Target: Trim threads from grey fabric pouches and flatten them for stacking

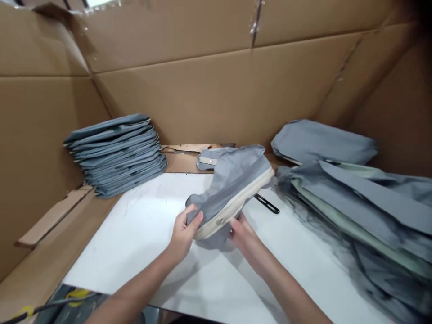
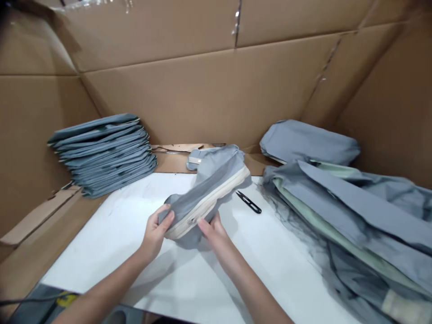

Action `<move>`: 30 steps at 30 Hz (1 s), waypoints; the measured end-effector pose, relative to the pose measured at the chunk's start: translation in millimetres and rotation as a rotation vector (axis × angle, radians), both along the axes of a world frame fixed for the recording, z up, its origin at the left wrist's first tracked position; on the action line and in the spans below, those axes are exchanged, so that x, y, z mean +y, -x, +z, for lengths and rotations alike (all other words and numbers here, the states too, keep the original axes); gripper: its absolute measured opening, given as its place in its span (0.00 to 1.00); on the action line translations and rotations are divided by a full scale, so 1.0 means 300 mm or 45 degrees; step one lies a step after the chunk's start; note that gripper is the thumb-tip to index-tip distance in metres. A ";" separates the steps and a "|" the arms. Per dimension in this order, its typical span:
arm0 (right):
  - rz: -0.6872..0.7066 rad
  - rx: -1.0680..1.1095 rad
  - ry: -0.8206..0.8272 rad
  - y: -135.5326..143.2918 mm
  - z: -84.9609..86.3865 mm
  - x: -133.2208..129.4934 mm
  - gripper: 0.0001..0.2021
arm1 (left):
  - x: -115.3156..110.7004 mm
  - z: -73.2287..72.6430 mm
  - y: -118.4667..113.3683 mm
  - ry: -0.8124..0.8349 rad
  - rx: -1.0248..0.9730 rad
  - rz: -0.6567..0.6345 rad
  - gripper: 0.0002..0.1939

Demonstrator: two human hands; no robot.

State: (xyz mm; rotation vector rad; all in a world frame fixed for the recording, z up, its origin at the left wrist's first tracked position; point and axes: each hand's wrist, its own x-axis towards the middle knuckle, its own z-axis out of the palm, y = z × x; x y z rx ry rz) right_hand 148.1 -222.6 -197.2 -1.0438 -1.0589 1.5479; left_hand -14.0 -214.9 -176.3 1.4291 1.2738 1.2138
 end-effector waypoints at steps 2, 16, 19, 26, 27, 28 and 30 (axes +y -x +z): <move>-0.239 -0.019 -0.072 0.041 0.023 0.019 0.33 | -0.003 0.007 0.015 0.033 0.123 -0.144 0.17; -0.300 -0.457 -0.593 0.106 0.071 -0.090 0.14 | -0.118 0.181 0.057 -0.089 0.725 -0.167 0.18; -0.340 -0.365 -0.560 0.074 0.122 -0.114 0.13 | -0.167 0.158 0.030 -0.202 0.671 0.085 0.20; -0.693 -0.391 -0.549 -0.119 0.154 -0.090 0.12 | -0.228 0.151 0.058 -0.298 0.623 0.658 0.16; -0.756 -0.394 -0.547 -0.153 0.146 -0.083 0.13 | -0.218 0.148 0.080 -0.296 0.610 0.702 0.16; -0.789 -0.387 -0.540 -0.185 0.136 -0.076 0.15 | -0.204 0.141 0.101 -0.291 0.599 0.720 0.16; -0.829 -0.388 -0.519 -0.236 0.111 -0.064 0.17 | -0.171 0.120 0.137 -0.256 0.612 0.692 0.17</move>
